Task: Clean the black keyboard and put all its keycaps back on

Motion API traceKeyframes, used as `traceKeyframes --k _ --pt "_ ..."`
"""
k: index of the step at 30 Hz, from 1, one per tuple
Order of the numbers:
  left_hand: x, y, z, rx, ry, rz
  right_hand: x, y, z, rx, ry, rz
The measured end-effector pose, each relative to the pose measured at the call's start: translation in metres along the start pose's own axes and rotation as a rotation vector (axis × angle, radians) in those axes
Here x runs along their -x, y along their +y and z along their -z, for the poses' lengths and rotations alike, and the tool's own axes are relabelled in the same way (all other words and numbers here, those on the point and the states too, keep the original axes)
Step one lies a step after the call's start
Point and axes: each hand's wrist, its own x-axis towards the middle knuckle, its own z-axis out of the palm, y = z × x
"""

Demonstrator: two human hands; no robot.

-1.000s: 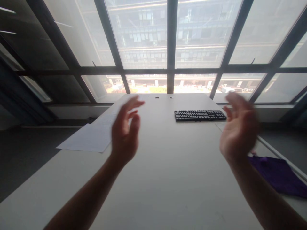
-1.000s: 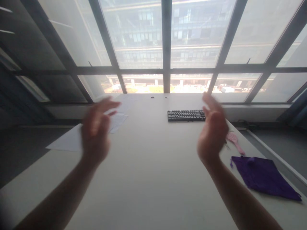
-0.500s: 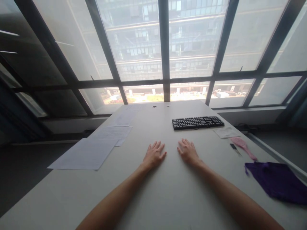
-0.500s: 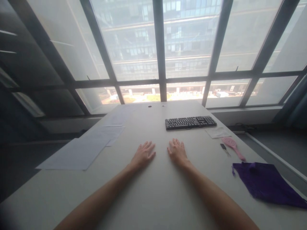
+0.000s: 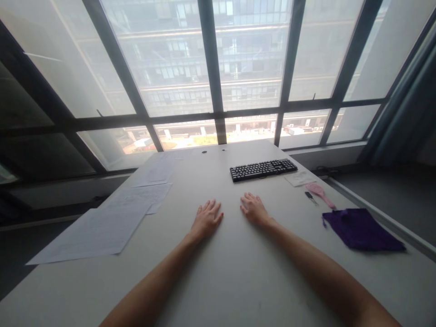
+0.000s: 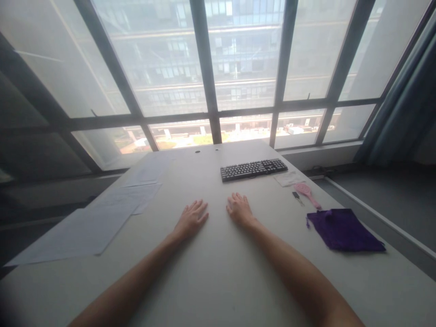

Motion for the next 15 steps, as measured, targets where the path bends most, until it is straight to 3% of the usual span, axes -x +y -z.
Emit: traceKeyframes --k 6,9,11,15 --pt "-0.003 -0.001 0.000 -0.012 -0.002 0.013 -0.005 -0.003 0.008 -0.042 0.008 0.009" --pt "-0.005 -0.001 0.000 -0.039 -0.008 0.012 0.005 -0.016 0.017 -0.079 0.040 -0.021" --pt "-0.007 -0.003 -0.001 -0.075 -0.005 0.012 0.032 -0.031 0.034 -0.134 0.105 -0.020" --pt "-0.015 -0.013 -0.006 -0.156 0.003 -0.029 0.137 -0.062 0.105 -0.486 0.326 0.291"
